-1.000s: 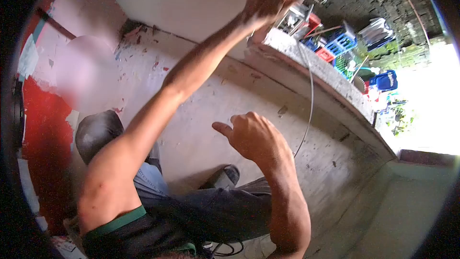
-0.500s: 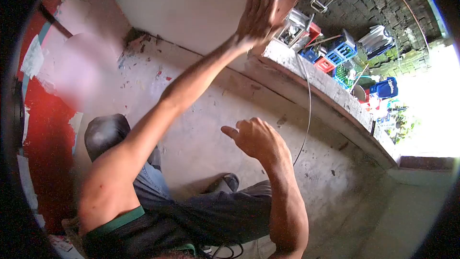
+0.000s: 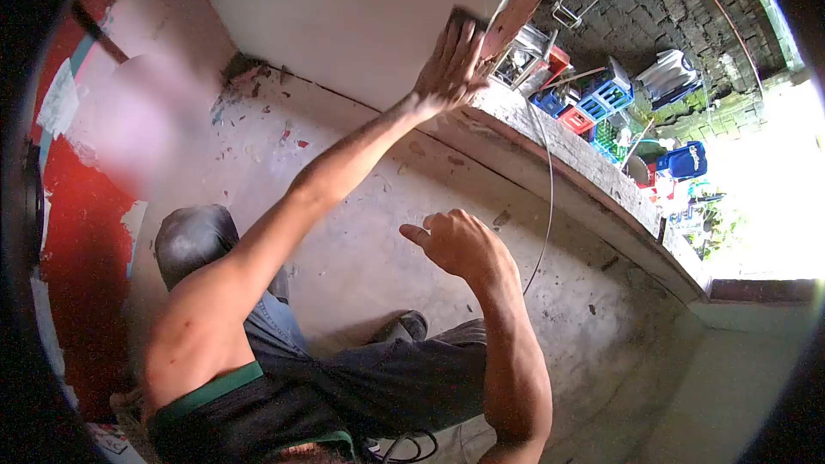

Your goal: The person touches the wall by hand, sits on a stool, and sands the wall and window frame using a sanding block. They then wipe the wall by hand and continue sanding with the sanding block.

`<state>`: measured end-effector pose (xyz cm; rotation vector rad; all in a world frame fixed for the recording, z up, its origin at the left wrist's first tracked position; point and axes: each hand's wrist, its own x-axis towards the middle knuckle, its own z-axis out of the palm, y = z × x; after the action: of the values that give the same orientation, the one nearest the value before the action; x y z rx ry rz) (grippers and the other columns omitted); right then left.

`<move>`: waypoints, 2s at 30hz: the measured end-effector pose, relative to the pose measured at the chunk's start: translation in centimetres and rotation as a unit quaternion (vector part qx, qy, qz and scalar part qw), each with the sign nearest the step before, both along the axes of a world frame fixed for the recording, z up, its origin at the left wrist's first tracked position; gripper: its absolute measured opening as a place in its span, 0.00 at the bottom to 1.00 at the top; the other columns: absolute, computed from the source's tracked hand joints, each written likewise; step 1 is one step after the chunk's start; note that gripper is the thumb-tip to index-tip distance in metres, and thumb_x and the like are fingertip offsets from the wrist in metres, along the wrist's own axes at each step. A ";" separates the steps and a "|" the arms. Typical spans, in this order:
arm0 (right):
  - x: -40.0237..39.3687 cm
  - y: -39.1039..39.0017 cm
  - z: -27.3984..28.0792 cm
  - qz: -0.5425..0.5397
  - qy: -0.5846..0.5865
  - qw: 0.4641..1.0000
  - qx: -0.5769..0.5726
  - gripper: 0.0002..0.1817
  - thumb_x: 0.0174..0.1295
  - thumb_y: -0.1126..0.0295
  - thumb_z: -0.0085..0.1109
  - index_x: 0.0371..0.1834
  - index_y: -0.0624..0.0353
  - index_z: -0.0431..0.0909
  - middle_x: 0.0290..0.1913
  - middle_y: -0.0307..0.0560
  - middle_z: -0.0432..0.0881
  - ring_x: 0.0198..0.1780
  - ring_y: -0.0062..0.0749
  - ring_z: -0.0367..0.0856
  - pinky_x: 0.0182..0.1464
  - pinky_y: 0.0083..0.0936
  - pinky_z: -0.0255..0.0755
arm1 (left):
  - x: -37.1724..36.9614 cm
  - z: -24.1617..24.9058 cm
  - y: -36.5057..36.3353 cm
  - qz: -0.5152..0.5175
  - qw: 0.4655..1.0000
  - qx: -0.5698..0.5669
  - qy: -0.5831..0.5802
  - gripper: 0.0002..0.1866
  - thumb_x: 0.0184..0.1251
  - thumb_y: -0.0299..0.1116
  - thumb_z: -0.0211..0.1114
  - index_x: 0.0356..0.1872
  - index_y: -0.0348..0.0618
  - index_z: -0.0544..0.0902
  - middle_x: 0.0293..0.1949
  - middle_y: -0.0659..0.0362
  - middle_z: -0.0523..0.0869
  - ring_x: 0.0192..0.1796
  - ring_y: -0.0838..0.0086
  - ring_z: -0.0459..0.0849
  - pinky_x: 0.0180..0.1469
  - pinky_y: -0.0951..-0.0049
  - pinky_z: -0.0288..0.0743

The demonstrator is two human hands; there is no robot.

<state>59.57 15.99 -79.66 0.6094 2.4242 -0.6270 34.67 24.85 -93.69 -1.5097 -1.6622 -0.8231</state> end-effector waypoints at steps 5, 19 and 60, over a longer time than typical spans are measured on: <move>-0.6 -0.2 0.4 -0.033 -0.001 0.999 -0.022 0.30 0.70 0.41 0.50 0.42 0.59 0.87 0.31 0.55 0.86 0.42 0.50 0.86 0.49 0.43 0.76 | 1.0 10.9 0.7 0.006 0.995 0.099 -0.025 0.49 0.68 0.68 0.49 0.73 0.31 0.59 0.74 0.35 0.58 0.75 0.39 0.57 0.77 0.45 0.52; 0.0 -0.2 0.7 -0.021 -0.012 1.000 -0.014 0.28 0.70 0.43 0.52 0.45 0.60 0.87 0.34 0.57 0.87 0.42 0.50 0.86 0.49 0.42 0.77 | -1.4 12.6 0.8 -0.010 0.997 0.069 0.010 0.52 0.68 0.62 0.54 0.75 0.25 0.49 0.77 0.30 0.46 0.79 0.35 0.45 0.79 0.42 0.43; -1.0 0.0 0.1 -0.013 -0.010 1.000 -0.008 0.29 0.70 0.44 0.53 0.47 0.63 0.86 0.35 0.58 0.87 0.42 0.49 0.87 0.50 0.41 0.78 | -0.9 6.4 -0.4 -0.040 0.999 -0.023 0.027 0.49 0.71 0.66 0.45 0.76 0.31 0.53 0.77 0.40 0.56 0.78 0.46 0.56 0.79 0.47 0.49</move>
<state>58.58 16.01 -79.55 0.6394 2.3936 -0.6490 33.72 24.48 -87.29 -1.6241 -1.5994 -0.7834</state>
